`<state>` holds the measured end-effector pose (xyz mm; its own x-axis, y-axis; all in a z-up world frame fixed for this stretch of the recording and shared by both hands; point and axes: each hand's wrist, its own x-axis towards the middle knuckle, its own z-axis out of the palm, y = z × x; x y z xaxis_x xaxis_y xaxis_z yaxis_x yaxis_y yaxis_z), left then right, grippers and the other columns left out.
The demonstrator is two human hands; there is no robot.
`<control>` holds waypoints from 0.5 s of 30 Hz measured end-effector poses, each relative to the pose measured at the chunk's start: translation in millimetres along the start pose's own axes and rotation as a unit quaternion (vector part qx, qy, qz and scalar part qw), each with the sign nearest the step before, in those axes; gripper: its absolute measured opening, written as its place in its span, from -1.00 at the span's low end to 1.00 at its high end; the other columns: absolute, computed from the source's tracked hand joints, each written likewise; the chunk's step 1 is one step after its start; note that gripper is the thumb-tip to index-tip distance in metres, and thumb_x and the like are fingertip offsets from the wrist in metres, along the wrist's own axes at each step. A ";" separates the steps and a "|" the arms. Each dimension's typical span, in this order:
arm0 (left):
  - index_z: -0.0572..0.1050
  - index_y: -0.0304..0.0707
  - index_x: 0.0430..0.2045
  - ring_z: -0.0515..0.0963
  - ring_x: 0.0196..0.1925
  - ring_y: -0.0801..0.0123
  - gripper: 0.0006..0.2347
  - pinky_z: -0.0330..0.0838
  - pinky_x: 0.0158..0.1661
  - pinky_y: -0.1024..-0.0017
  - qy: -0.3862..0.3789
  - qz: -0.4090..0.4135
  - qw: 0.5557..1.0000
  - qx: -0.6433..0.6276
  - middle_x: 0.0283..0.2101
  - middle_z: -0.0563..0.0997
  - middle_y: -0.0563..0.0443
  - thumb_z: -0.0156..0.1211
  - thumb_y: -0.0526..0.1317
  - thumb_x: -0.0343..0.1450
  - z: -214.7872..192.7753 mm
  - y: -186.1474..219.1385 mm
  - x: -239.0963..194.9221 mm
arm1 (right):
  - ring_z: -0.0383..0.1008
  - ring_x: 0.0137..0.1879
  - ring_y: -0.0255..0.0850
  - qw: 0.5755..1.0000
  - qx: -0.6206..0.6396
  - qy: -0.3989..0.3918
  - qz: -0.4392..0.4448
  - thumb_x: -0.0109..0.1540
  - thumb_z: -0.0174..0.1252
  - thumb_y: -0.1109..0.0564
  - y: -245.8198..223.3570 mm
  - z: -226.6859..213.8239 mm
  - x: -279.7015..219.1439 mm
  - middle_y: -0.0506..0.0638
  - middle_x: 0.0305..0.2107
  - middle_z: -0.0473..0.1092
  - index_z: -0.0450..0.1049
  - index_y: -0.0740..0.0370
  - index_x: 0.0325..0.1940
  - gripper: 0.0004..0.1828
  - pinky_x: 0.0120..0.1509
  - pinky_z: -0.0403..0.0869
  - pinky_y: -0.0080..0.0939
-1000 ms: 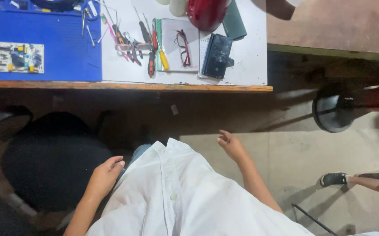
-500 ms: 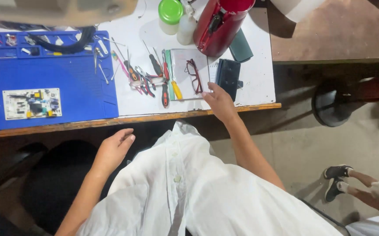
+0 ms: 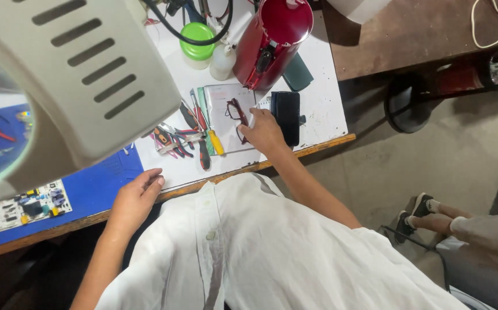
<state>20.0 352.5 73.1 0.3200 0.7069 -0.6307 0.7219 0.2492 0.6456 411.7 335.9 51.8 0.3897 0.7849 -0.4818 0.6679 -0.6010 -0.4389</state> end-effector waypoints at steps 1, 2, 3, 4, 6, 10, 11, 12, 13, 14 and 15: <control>0.64 -0.16 0.49 0.77 0.36 -0.17 -0.60 0.67 0.31 -0.12 -0.002 -0.001 1.000 0.000 0.31 0.82 -0.26 0.22 -0.08 0.73 0.9 0.7 3.5 | 0.46 0.66 0.28 1.000 0.000 -0.001 0.002 0.50 0.33 -0.14 -0.7 -4.2 -2.5 0.47 0.55 0.36 0.37 0.36 0.75 -0.18 0.64 0.58 0.17; 0.65 -0.14 0.49 0.77 0.36 -0.16 -0.60 0.67 0.30 -0.12 -0.004 0.001 1.000 0.000 0.30 0.83 -0.24 0.22 -0.08 0.73 2.3 2.0 7.1 | 0.52 0.61 0.28 1.000 0.016 -0.009 -0.005 0.49 0.34 -0.11 -0.9 -8.9 -4.9 0.45 0.51 0.42 0.41 0.34 0.72 -0.21 0.62 0.59 0.20; 0.65 -0.12 0.49 0.77 0.36 -0.15 -0.60 0.67 0.30 -0.12 -0.004 0.004 1.000 -0.001 0.30 0.83 -0.21 0.21 -0.09 0.73 3.6 4.2 12.5 | 0.57 0.56 0.28 0.999 0.032 -0.015 -0.012 0.47 0.35 -0.09 -1.2 -14.4 -5.2 0.44 0.47 0.47 0.45 0.31 0.70 -0.24 0.61 0.60 0.23; 0.65 -0.12 0.49 0.77 0.36 -0.15 -0.60 0.67 0.30 -0.12 -0.005 0.004 1.000 0.000 0.30 0.83 -0.21 0.21 -0.09 0.73 3.2 7.4 16.2 | 0.57 0.56 0.28 0.999 0.032 -0.015 -0.011 0.47 0.35 -0.09 12.1 -20.3 2.7 0.44 0.47 0.47 0.45 0.31 0.70 -0.24 0.61 0.60 0.23; 0.65 -0.09 0.49 0.74 0.38 -0.24 -0.60 0.64 0.33 -0.18 -0.011 -0.002 1.000 0.003 0.31 0.83 -0.19 0.23 -0.06 0.72 4.2 13.4 18.6 | 0.74 0.31 0.18 0.990 0.113 0.080 -0.025 0.46 0.42 -0.16 40.7 -30.9 15.7 0.24 0.27 0.67 0.65 0.10 0.52 -0.42 0.41 0.69 0.18; 0.65 -0.04 0.49 0.77 0.37 -0.21 -0.60 0.64 0.34 -0.17 -0.001 -0.017 1.000 0.011 0.31 0.84 -0.17 0.22 -0.06 0.71 7.5 46.9 21.2 | 0.75 0.30 0.07 0.977 0.104 0.181 0.035 0.55 0.29 -0.08 62.5 -97.2 55.8 0.16 0.21 0.71 0.64 0.11 0.53 -0.51 0.45 0.67 0.11; 0.64 -0.07 0.49 0.75 0.38 -0.23 -0.59 0.64 0.35 -0.18 0.004 -0.017 1.000 0.009 0.32 0.83 -0.20 0.23 -0.05 0.71 10.4 57.4 21.5 | 0.71 0.36 0.16 0.981 0.056 0.180 0.053 0.51 0.37 -0.06 76.0 -105.9 78.2 0.25 0.25 0.66 0.55 0.21 0.60 -0.40 0.48 0.66 0.21; 0.64 -0.10 0.49 0.74 0.40 -0.25 -0.58 0.63 0.36 -0.19 0.008 -0.018 1.000 0.008 0.34 0.82 -0.23 0.23 -0.05 0.70 13.6 67.4 20.9 | 0.66 0.42 0.26 0.981 0.008 0.180 0.070 0.47 0.44 -0.03 88.9 -113.9 99.8 0.33 0.29 0.61 0.45 0.31 0.66 -0.27 0.51 0.65 0.31; 0.64 -0.10 0.49 0.74 0.40 -0.25 -0.58 0.63 0.36 -0.19 0.028 -0.024 0.999 0.005 0.34 0.82 -0.23 0.23 -0.05 0.70 20.8 74.0 21.9 | 0.66 0.42 0.26 0.983 0.012 0.174 0.051 0.47 0.44 -0.03 98.9 -114.4 114.1 0.33 0.29 0.61 0.45 0.31 0.66 -0.27 0.51 0.65 0.31; 0.65 -0.10 0.47 0.75 0.40 -0.23 -0.59 0.64 0.36 -0.18 0.036 -0.014 0.999 -0.002 0.32 0.82 -0.23 0.24 -0.05 0.69 26.9 80.2 22.4 | 0.69 0.35 0.28 0.986 -0.022 0.154 0.056 0.41 0.53 -0.04 107.5 -114.4 128.3 0.32 0.18 0.63 0.54 0.34 0.53 -0.31 0.44 0.67 0.33; 0.67 -0.09 0.45 0.76 0.39 -0.22 -0.60 0.65 0.35 -0.17 0.047 -0.009 0.999 -0.011 0.31 0.83 -0.23 0.24 -0.06 0.69 32.6 86.4 19.9 | 0.73 0.27 0.31 0.988 -0.059 0.130 0.056 0.34 0.61 -0.06 111.8 -114.0 145.5 0.31 0.08 0.65 0.63 0.37 0.40 -0.34 0.36 0.69 0.35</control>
<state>108.8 366.5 102.3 0.2471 0.7609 -0.6000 0.7126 0.2769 0.6447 615.4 400.0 19.1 0.6043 0.7365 -0.3041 0.6752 -0.6759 -0.2953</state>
